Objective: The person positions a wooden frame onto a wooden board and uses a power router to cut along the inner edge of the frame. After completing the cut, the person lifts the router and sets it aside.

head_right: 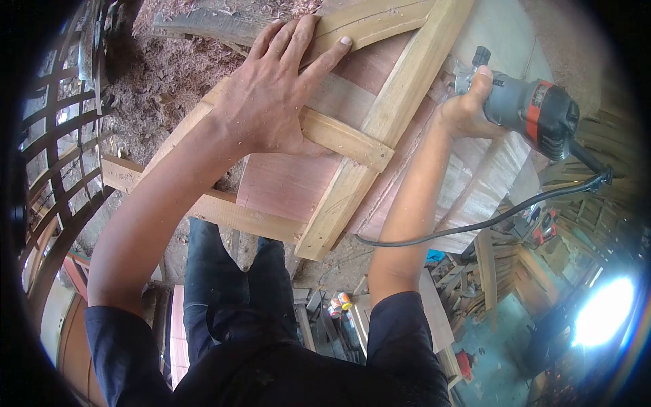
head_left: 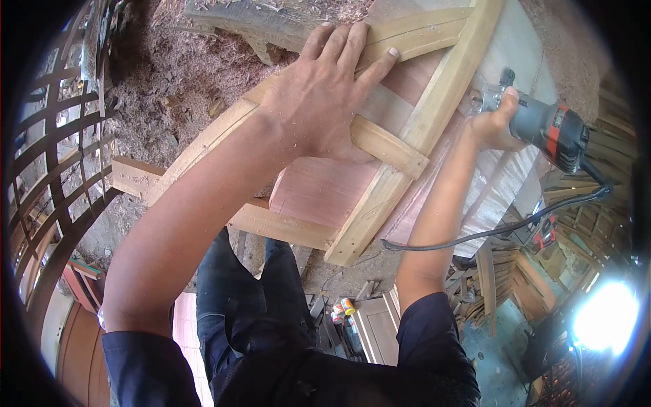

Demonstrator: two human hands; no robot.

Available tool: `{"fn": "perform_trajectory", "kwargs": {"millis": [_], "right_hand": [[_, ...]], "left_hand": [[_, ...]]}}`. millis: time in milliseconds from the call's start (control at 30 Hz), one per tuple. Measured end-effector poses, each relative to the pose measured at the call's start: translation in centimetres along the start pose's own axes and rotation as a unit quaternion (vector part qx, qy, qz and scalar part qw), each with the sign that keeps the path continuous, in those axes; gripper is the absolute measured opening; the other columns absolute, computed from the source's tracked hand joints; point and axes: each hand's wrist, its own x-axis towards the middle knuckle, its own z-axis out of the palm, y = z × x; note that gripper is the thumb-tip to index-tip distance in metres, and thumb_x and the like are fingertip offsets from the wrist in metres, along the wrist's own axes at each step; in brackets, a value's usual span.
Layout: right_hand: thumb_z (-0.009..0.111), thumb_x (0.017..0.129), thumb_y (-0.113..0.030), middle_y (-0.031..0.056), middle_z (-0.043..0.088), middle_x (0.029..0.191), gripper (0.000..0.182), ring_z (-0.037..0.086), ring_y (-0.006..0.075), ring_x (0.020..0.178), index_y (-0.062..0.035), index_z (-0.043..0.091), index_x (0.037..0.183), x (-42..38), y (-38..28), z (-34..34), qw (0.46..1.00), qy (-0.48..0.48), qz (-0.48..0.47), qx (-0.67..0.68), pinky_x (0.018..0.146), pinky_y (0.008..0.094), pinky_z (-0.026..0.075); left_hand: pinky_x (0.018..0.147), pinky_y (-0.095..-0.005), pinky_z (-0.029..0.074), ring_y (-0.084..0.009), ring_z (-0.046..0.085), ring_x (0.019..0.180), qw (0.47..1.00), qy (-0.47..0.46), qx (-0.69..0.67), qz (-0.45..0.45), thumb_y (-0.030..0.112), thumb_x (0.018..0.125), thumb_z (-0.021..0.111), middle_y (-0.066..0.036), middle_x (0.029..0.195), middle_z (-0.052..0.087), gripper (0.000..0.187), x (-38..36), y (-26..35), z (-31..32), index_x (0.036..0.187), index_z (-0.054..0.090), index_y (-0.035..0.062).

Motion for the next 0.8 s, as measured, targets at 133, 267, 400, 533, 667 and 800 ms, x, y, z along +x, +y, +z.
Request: {"fn": "perform_trajectory", "kwargs": {"millis": [133,267,400,533,667,800], "right_hand": [[0.085,0.069,-0.017,0.0194,0.069,0.097,0.052,0.071,0.0303,0.074,0.0079,0.059,0.107,0.3,0.4,0.1,1.000,-0.003,0.004,0.002,0.061,0.0364,0.062],[0.085,0.069,-0.017,0.0189,0.069,0.097,0.053,0.071,0.0300,0.074,0.0070,0.058,0.109,0.6,0.8,0.2,1.000,-0.010,0.001,0.004,0.062,0.0360,0.062],[0.085,0.070,-0.016,0.0187,0.068,0.097,0.052,0.071,0.0295,0.073,0.0072,0.057,0.108,0.6,0.4,0.7,1.000,-0.004,0.001,0.001,0.062,0.0358,0.062],[0.084,0.070,-0.014,0.0191,0.068,0.095,0.051,0.071,0.0292,0.072,0.0080,0.057,0.107,0.9,0.4,1.2,1.000,-0.005,-0.005,-0.002,0.061,0.0358,0.062],[0.084,0.070,-0.015,0.0195,0.069,0.093,0.050,0.071,0.0293,0.071,0.0084,0.058,0.106,0.6,-0.8,2.0,1.000,-0.007,0.025,0.008,0.061,0.0360,0.062],[0.085,0.069,-0.015,0.0208,0.069,0.094,0.051,0.071,0.0307,0.074,0.0103,0.059,0.105,1.2,0.1,2.9,1.000,-0.015,-0.013,0.008,0.062,0.0375,0.061]], "left_hand": [[0.133,-0.0508,0.021,-0.0428,0.034,0.153,1.000,-0.004,0.001,0.001,0.096,0.048,0.074,-0.030,0.162,0.036,0.145,0.0,0.0,-0.1,0.166,0.031,0.0244],[0.133,-0.0505,0.021,-0.0426,0.034,0.153,1.000,-0.011,0.004,-0.002,0.095,0.047,0.076,-0.029,0.163,0.036,0.146,0.1,0.1,-0.1,0.166,0.031,0.0244],[0.133,-0.0499,0.021,-0.0419,0.033,0.154,1.000,-0.010,0.000,-0.006,0.094,0.046,0.078,-0.029,0.163,0.036,0.146,0.1,0.1,0.0,0.166,0.031,0.0246],[0.133,-0.0499,0.021,-0.0419,0.033,0.153,1.000,-0.003,-0.016,-0.004,0.092,0.049,0.078,-0.028,0.162,0.036,0.142,0.2,-0.1,-0.1,0.165,0.032,0.0248],[0.133,-0.0506,0.022,-0.0419,0.034,0.153,1.000,-0.014,0.013,-0.007,0.091,0.051,0.078,-0.028,0.163,0.035,0.140,0.0,0.0,-0.1,0.165,0.033,0.0242],[0.130,-0.0523,0.026,-0.0440,0.035,0.151,1.000,0.002,-0.003,-0.007,0.089,0.057,0.077,-0.031,0.161,0.036,0.135,-0.6,-0.4,0.0,0.165,0.034,0.0208]]}}
